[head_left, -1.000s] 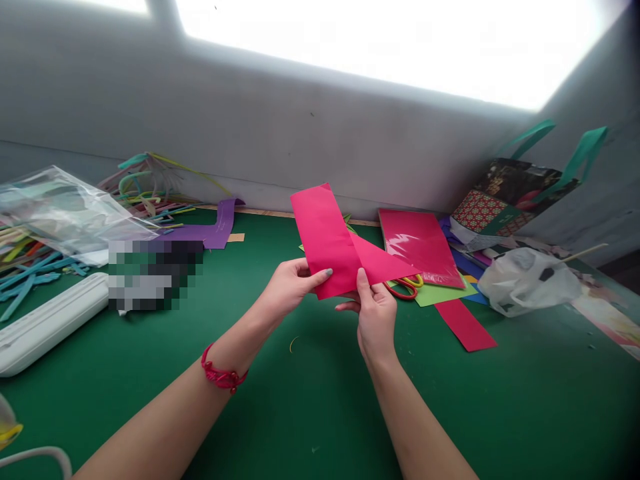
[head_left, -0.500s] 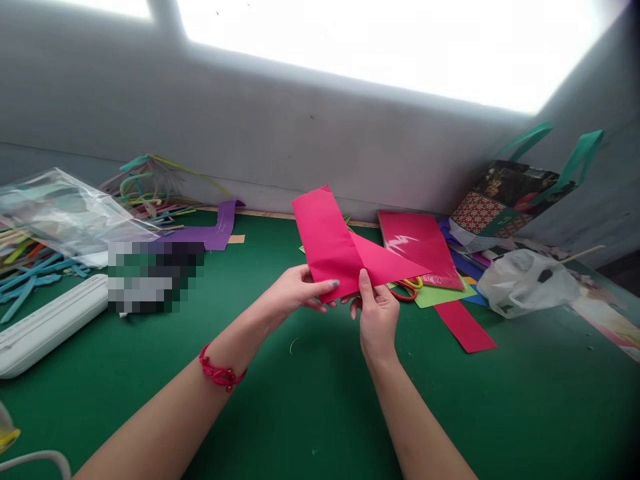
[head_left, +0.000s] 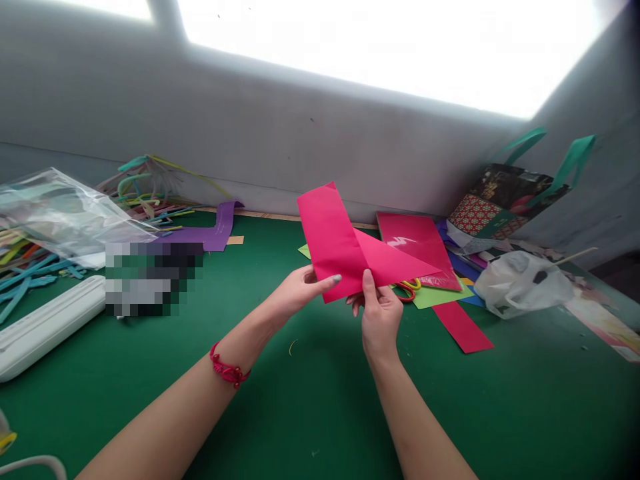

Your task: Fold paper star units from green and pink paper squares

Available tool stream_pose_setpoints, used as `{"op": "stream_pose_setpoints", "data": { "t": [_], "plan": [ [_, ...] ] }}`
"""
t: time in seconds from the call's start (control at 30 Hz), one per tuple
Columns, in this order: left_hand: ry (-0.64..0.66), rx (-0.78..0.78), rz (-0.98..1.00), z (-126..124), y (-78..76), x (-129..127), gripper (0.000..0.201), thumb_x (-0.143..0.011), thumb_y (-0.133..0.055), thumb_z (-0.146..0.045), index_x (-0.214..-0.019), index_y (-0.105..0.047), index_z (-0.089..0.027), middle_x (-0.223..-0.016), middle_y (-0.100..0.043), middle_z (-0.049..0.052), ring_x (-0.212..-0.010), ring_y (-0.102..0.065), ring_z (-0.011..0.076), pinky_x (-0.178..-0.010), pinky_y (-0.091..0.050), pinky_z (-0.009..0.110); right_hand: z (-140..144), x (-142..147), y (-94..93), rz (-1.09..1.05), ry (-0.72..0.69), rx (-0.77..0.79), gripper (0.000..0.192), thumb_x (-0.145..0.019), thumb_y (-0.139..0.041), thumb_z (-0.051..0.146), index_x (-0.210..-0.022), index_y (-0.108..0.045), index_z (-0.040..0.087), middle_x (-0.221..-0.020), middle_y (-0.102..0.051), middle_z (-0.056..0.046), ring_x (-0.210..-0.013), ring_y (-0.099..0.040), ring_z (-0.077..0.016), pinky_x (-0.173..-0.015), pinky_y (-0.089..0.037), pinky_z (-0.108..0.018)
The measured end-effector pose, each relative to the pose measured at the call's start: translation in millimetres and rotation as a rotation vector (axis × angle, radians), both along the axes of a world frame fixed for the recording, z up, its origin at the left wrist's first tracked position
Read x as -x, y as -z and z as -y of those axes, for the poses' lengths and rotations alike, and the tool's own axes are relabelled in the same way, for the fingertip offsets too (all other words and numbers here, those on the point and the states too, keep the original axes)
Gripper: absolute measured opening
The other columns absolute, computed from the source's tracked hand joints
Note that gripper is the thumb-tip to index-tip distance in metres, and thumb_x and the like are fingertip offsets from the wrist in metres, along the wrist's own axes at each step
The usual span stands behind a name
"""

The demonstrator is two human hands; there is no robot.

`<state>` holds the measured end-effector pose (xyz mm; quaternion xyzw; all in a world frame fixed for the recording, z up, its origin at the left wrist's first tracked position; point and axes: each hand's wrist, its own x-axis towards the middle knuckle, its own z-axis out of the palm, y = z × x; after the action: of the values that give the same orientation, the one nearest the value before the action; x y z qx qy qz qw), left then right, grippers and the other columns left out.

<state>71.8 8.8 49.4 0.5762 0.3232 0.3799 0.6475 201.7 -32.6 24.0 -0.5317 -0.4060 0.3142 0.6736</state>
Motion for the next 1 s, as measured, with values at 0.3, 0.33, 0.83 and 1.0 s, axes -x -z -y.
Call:
{"op": "stream_pose_setpoints", "data": {
  "t": [0.3,0.33,0.83,1.0],
  "plan": [
    [-0.005,0.126,0.192,-2,9.5,-1,0.025,-0.072,-0.059,-0.035,-0.084,-0.062,-0.013,-0.077,-0.064,0.005,-0.066,-0.057,0.0141,-0.059,-0.042,0.025,0,4,-0.7,0.011,-0.076,0.005,0.037,-0.076,-0.05,0.043,-0.052,-0.051,0.015,-0.044,-0.055,-0.001,-0.037,-0.049,-0.0103,-0.038,-0.039,-0.022],
    [-0.008,0.143,0.195,-4,9.2,1,0.027,-0.072,-0.059,-0.037,-0.084,-0.062,-0.013,-0.077,-0.064,0.005,-0.066,-0.057,0.0142,-0.059,-0.042,0.025,0,3,-0.7,0.007,-0.083,0.011,0.037,-0.076,-0.051,0.043,-0.051,-0.051,0.015,-0.043,-0.055,-0.001,-0.036,-0.048,-0.0099,-0.038,-0.039,-0.022],
    [-0.131,0.209,0.361,-23,6.4,19,0.023,-0.076,-0.057,-0.029,-0.095,-0.061,-0.016,-0.099,-0.064,0.006,-0.082,-0.061,0.0134,-0.074,-0.047,0.023,-3,-5,0.5,0.007,-0.165,0.027,0.039,-0.076,-0.053,0.04,-0.046,-0.047,0.016,-0.039,-0.05,0.001,-0.034,-0.042,-0.0079,-0.036,-0.032,-0.021],
    [-0.287,0.177,0.431,-39,4.1,41,0.02,-0.073,-0.06,-0.021,-0.092,-0.062,-0.017,-0.096,-0.066,0.003,-0.083,-0.061,0.0122,-0.077,-0.047,0.02,-4,-7,2.0,0.017,-0.217,0.041,0.039,-0.075,-0.054,0.039,-0.044,-0.044,0.017,-0.036,-0.049,0.002,-0.031,-0.04,-0.0074,-0.034,-0.03,-0.021]
  ]
}}
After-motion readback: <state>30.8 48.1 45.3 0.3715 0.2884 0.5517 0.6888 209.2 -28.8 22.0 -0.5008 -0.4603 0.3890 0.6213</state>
